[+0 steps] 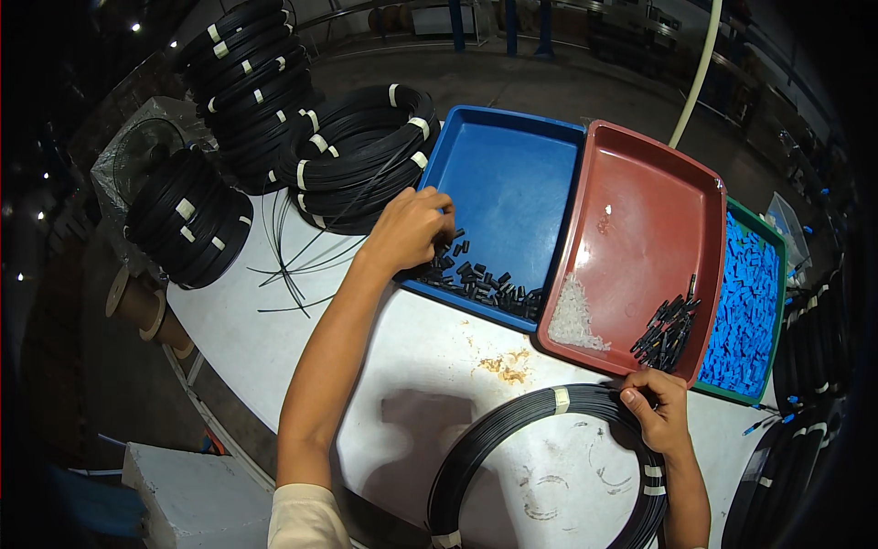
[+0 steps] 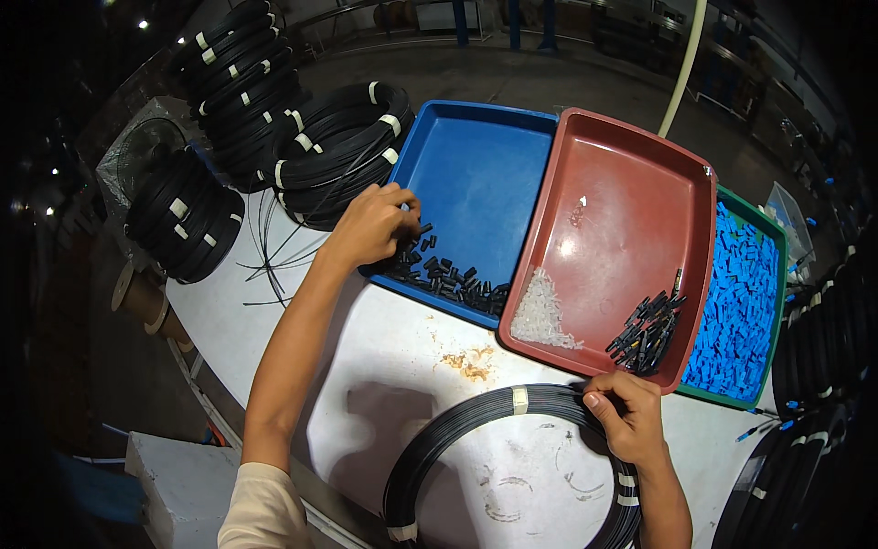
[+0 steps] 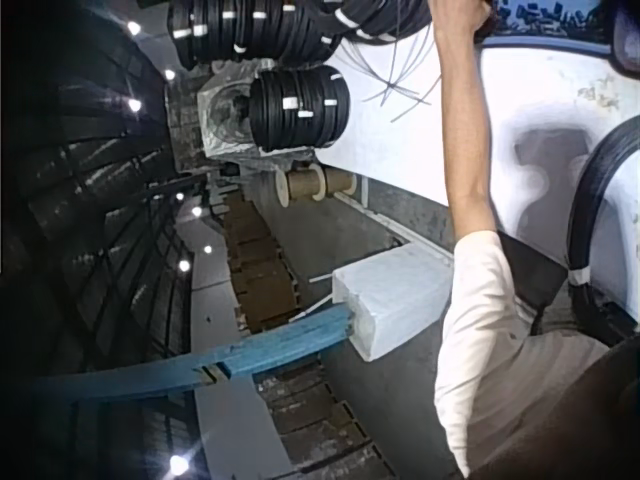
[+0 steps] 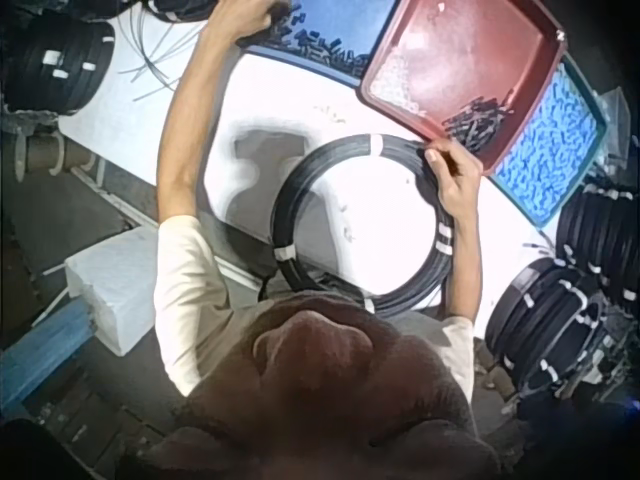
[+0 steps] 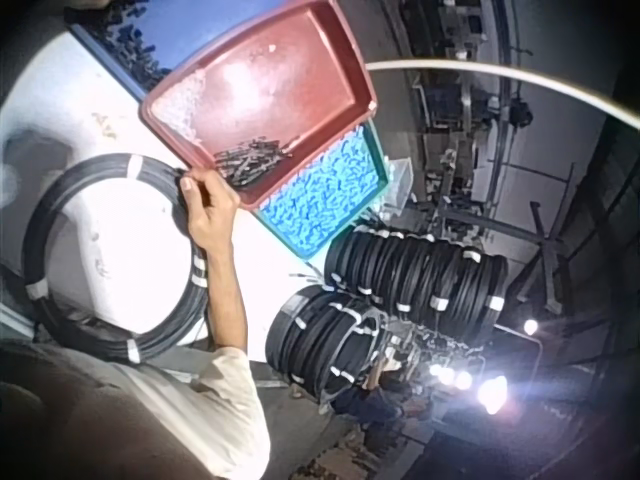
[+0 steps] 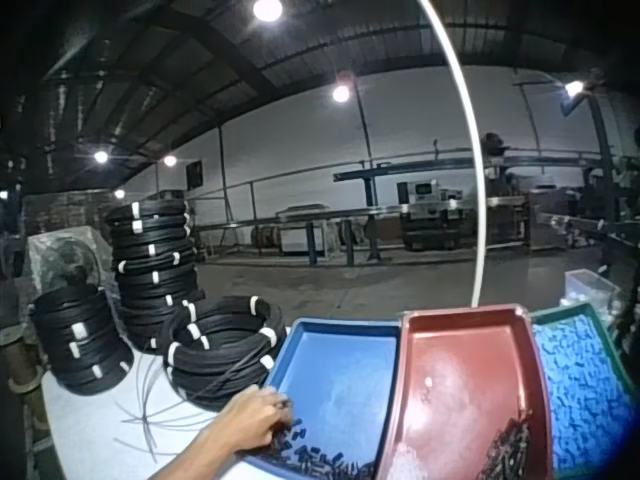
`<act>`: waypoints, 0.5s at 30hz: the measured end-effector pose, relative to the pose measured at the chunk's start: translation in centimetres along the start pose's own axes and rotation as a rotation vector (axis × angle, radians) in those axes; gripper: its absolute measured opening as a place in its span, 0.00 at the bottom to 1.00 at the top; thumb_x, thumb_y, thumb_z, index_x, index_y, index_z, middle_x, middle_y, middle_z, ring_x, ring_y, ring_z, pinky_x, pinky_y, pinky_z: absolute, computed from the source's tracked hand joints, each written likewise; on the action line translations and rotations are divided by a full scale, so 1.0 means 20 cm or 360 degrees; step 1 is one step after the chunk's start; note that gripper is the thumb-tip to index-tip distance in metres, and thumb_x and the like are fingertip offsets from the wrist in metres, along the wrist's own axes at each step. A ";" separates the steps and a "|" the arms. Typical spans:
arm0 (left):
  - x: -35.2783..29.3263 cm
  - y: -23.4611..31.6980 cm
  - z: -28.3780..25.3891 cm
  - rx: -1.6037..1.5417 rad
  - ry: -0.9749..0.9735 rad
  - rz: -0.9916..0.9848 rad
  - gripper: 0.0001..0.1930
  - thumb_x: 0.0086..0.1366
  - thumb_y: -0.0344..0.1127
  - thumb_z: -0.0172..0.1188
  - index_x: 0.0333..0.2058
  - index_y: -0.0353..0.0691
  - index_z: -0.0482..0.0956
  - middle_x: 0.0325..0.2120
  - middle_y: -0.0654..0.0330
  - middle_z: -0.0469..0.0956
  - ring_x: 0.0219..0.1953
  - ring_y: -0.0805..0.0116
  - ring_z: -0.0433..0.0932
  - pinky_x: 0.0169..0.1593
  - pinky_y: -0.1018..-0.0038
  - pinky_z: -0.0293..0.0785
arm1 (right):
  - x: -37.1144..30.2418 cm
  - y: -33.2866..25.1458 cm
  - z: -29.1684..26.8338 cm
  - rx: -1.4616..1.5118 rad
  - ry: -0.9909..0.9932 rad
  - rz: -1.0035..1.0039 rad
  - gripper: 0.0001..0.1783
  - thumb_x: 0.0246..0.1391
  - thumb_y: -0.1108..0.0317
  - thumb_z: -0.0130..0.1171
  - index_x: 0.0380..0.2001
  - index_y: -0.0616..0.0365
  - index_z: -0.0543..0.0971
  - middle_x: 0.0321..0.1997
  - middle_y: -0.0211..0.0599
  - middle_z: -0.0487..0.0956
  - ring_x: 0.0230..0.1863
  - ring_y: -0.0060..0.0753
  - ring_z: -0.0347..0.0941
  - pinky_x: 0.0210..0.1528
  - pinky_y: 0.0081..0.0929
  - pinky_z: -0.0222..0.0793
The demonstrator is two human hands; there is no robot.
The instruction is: The person places a coiled cable onto the workbench, picks small parts from organizer trays, and assembles connector components onto the cable end by hand.
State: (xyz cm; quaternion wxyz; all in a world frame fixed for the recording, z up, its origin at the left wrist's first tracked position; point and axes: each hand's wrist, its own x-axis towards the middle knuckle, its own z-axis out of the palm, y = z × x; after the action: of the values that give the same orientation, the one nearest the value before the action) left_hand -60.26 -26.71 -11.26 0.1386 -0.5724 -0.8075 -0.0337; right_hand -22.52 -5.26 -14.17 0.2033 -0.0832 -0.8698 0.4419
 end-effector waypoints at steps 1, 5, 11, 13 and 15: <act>-0.01 -0.01 0.00 -0.0097 0.0138 -0.0029 0.14 0.51 0.22 0.67 0.37 0.44 0.89 0.38 0.64 0.82 0.45 0.64 0.76 0.51 0.67 0.70 | 0.00 0.00 0.00 0.0002 -0.0002 -0.0001 0.06 0.55 0.72 0.64 0.30 0.65 0.80 0.25 0.39 0.80 0.25 0.31 0.75 0.31 0.26 0.69; -0.03 -0.07 -0.04 -0.0221 0.0215 -0.0160 0.14 0.51 0.22 0.67 0.37 0.43 0.88 0.39 0.63 0.82 0.45 0.63 0.76 0.51 0.66 0.70 | 0.00 0.00 0.00 0.0010 0.0000 0.0021 0.06 0.55 0.72 0.64 0.30 0.65 0.80 0.25 0.39 0.80 0.25 0.31 0.75 0.31 0.26 0.69; -0.07 -0.06 -0.01 -0.0121 0.0060 0.0020 0.08 0.50 0.27 0.69 0.31 0.42 0.89 0.30 0.62 0.84 0.39 0.62 0.79 0.47 0.65 0.72 | 0.00 -0.01 0.00 0.0021 -0.0008 0.0019 0.06 0.55 0.72 0.64 0.30 0.65 0.80 0.25 0.39 0.80 0.25 0.30 0.75 0.31 0.26 0.69; -0.08 -0.04 0.00 0.0008 -0.0001 -0.0008 0.07 0.50 0.28 0.69 0.31 0.43 0.89 0.29 0.61 0.84 0.39 0.62 0.79 0.47 0.65 0.73 | 0.00 -0.01 0.00 0.0017 -0.0005 0.0021 0.06 0.55 0.72 0.64 0.30 0.64 0.80 0.25 0.39 0.80 0.25 0.30 0.76 0.31 0.26 0.69; -0.07 -0.02 0.01 0.0135 -0.0066 -0.0038 0.07 0.50 0.29 0.70 0.31 0.44 0.89 0.29 0.61 0.84 0.39 0.62 0.79 0.47 0.66 0.73 | 0.00 0.00 0.01 0.0032 -0.0006 0.0036 0.06 0.55 0.72 0.64 0.30 0.64 0.80 0.25 0.39 0.80 0.25 0.30 0.76 0.32 0.26 0.69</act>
State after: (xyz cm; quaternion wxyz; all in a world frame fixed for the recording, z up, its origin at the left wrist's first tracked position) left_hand -60.25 -28.12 -11.69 0.1456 -0.5569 -0.8177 0.0109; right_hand -22.61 -5.35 -14.17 0.1974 -0.0901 -0.8647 0.4530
